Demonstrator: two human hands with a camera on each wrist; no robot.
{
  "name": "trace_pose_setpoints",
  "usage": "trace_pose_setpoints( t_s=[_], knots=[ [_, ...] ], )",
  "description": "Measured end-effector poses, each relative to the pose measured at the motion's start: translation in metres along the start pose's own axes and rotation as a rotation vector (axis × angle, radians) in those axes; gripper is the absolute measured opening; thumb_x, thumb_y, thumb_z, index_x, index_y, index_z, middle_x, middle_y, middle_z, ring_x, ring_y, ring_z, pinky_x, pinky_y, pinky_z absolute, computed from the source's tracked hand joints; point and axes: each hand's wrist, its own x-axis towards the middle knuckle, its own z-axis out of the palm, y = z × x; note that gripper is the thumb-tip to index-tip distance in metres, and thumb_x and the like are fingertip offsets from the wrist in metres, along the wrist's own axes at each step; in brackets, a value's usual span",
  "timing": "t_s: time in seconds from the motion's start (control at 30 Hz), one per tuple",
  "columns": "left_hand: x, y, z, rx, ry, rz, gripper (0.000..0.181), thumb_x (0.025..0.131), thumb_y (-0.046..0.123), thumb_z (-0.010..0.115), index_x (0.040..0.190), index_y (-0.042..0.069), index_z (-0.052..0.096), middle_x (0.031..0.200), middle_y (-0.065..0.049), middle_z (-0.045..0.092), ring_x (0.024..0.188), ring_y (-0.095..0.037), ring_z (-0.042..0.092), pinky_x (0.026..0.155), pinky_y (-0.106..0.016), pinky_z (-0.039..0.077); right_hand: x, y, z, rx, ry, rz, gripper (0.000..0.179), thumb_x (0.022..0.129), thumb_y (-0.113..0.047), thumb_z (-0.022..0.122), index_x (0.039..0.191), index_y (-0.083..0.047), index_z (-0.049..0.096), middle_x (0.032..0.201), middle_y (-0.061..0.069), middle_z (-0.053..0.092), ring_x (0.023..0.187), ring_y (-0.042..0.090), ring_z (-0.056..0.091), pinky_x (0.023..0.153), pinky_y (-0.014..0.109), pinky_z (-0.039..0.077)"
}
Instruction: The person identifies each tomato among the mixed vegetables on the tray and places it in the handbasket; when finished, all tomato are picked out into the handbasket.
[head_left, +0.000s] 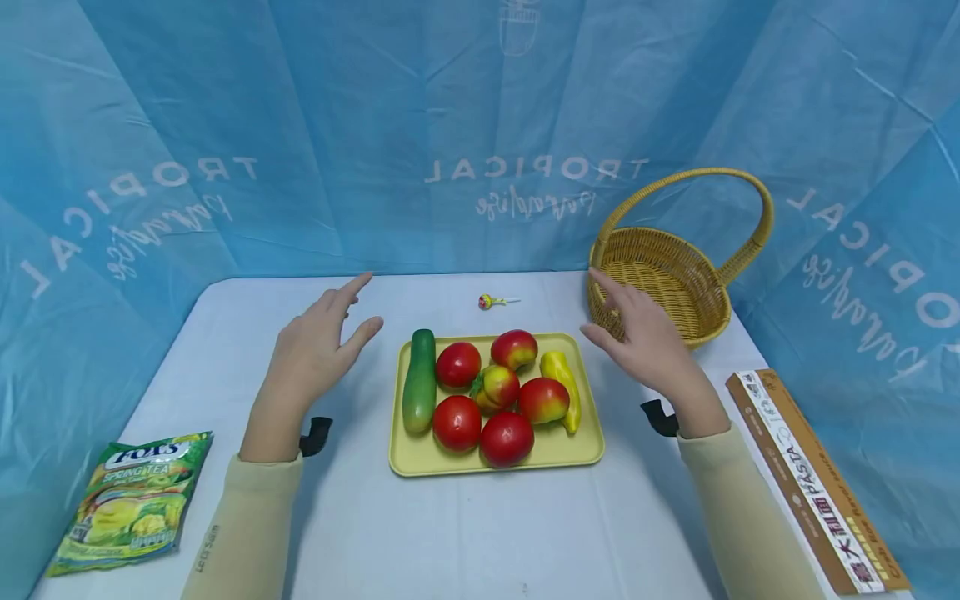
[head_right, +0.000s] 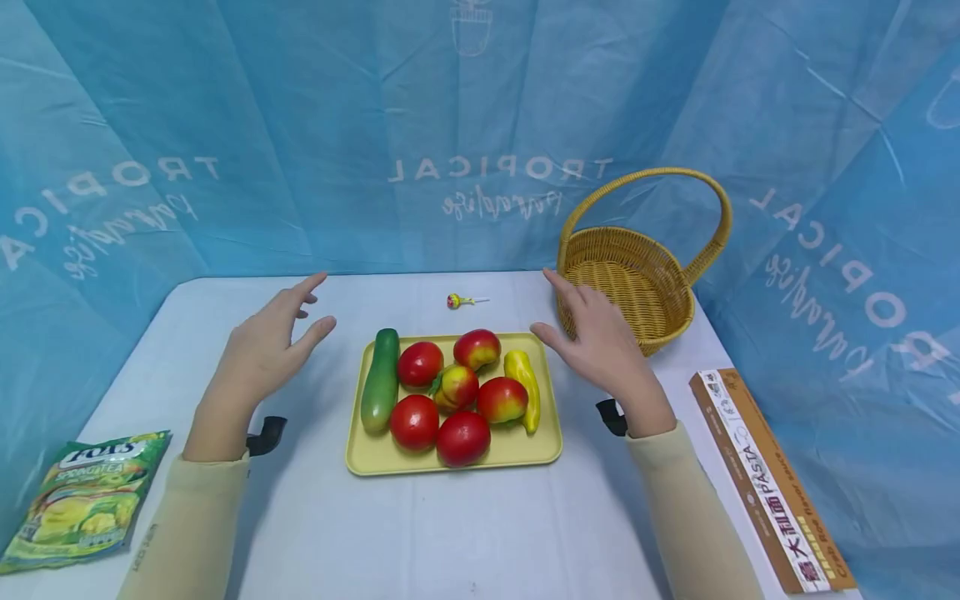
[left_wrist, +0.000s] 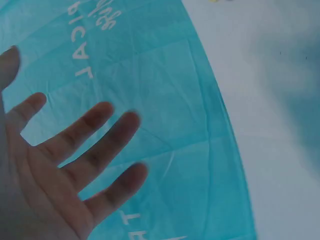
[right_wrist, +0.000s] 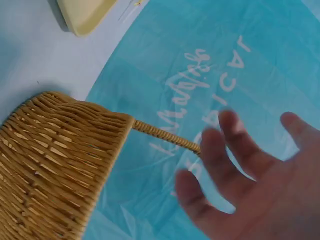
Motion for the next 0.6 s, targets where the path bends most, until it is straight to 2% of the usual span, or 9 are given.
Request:
trace_pose_setpoints(
  t_s=[0.07, 0.13, 0.3, 0.37, 0.5, 0.6],
  knots=[
    [0.000, -0.004, 0.001, -0.065, -0.041, -0.032, 0.076, 0.105, 0.068, 0.044, 0.170, 0.036, 0.020, 0.143, -0.016, 0.063, 0.118, -0.038, 0.068, 0.089, -0.060, 0.057, -0.001, 0.004, -0.001, 0.041, -0.037, 0.031, 0.076, 0.104, -0.062, 0.055, 0.169, -0.038, 0.023, 0.117, 0.010, 0.065, 0.088, 0.027, 0.059, 0.073, 0.043, 0.049],
    [0.000, -0.008, 0.003, -0.136, -0.096, -0.061, 0.077, 0.106, 0.067, 0.045, 0.170, 0.034, 0.017, 0.137, -0.016, 0.066, 0.113, -0.035, 0.071, 0.087, -0.056, 0.058, -0.003, 0.008, -0.001, 0.093, -0.079, 0.061, 0.075, 0.105, -0.061, 0.055, 0.169, -0.041, 0.020, 0.109, 0.007, 0.067, 0.080, 0.022, 0.058, 0.067, 0.037, 0.047],
    [0.003, -0.025, 0.017, -0.342, -0.302, -0.130, 0.084, 0.105, 0.064, 0.050, 0.169, 0.028, 0.009, 0.120, -0.018, 0.073, 0.089, -0.028, 0.075, 0.078, -0.044, 0.057, -0.005, 0.023, 0.003, 0.290, -0.173, 0.065, 0.071, 0.109, -0.048, 0.056, 0.166, -0.048, 0.015, 0.092, 0.007, 0.068, 0.070, 0.027, 0.061, 0.064, 0.036, 0.050],
    [0.004, -0.032, 0.026, -0.427, -0.391, -0.168, 0.086, 0.105, 0.062, 0.054, 0.168, 0.028, 0.007, 0.115, -0.018, 0.074, 0.082, -0.026, 0.075, 0.075, -0.041, 0.058, -0.004, 0.029, 0.005, 0.375, -0.208, 0.066, 0.071, 0.109, -0.043, 0.057, 0.167, -0.046, 0.015, 0.086, 0.009, 0.067, 0.065, 0.030, 0.061, 0.061, 0.036, 0.051],
    [0.005, -0.043, 0.041, -0.581, -0.513, -0.224, 0.080, 0.107, 0.049, 0.058, 0.166, 0.027, 0.008, 0.108, -0.019, 0.075, 0.074, -0.029, 0.073, 0.067, -0.043, 0.062, -0.002, 0.035, 0.010, 0.506, -0.286, 0.090, 0.075, 0.108, -0.038, 0.061, 0.169, -0.037, 0.017, 0.088, 0.016, 0.070, 0.063, 0.031, 0.063, 0.061, 0.036, 0.055],
    [0.004, -0.046, 0.048, -0.659, -0.563, -0.244, 0.073, 0.108, 0.040, 0.059, 0.164, 0.027, 0.014, 0.104, -0.019, 0.073, 0.070, -0.031, 0.073, 0.063, -0.044, 0.063, -0.001, 0.038, 0.014, 0.576, -0.357, 0.108, 0.078, 0.107, -0.033, 0.064, 0.169, -0.037, 0.016, 0.093, 0.020, 0.073, 0.065, 0.032, 0.065, 0.064, 0.039, 0.058]
  ],
)
